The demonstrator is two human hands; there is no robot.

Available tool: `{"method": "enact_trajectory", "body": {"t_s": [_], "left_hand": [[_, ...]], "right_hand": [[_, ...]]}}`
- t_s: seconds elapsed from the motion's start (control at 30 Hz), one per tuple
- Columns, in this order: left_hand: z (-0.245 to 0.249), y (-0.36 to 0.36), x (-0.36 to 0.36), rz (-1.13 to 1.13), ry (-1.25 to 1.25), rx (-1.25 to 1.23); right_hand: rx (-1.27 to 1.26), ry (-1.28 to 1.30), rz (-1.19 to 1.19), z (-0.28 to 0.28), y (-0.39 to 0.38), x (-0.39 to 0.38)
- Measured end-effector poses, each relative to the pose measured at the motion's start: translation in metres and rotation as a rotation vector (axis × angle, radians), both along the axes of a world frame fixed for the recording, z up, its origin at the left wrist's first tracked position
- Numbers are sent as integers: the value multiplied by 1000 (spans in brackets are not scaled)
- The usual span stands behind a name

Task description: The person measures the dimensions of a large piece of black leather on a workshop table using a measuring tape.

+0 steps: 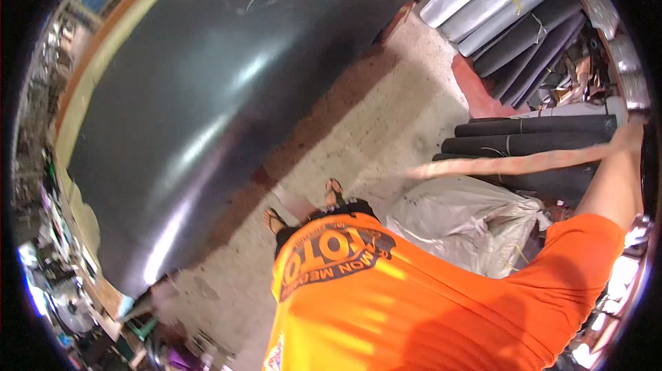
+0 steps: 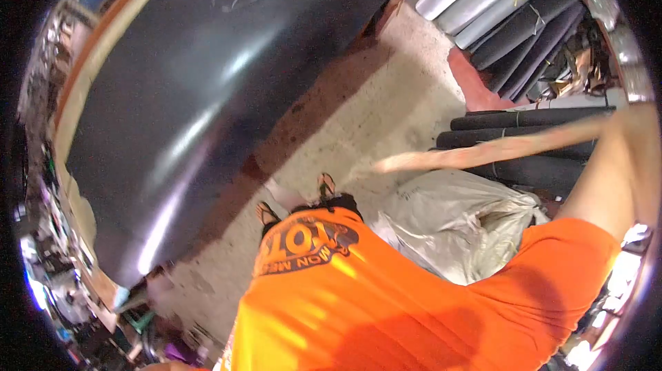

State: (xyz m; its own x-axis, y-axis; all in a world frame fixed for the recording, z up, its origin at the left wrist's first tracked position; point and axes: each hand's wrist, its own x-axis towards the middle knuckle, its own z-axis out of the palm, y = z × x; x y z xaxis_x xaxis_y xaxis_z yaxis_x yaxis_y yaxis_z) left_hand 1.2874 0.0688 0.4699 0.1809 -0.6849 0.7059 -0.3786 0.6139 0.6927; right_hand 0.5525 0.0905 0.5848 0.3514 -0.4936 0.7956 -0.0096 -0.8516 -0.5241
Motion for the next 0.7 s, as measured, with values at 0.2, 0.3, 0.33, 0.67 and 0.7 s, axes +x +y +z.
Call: {"method": "enact_trajectory", "body": {"t_s": [0.2, 0.3, 0.33, 0.67, 0.7], "left_hand": [[-101, 41, -21, -756, -51, -200], [-147, 52, -51, -1378, -18, -188], [-157, 59, -60, -1521, -11, -111], [-355, 77, -80, -872, 732, 1560], [-385, 77, -88, -688, 688, 1591]], "right_hand": [[-70, 49, 358, -36, 50, 67], [-31, 35, 544, -57, 57, 99], [14, 37, 628, -70, 49, 112], [1598, -159, -299, -365, -51, 262], [1730, -246, -306, -405, -49, 257]]}}
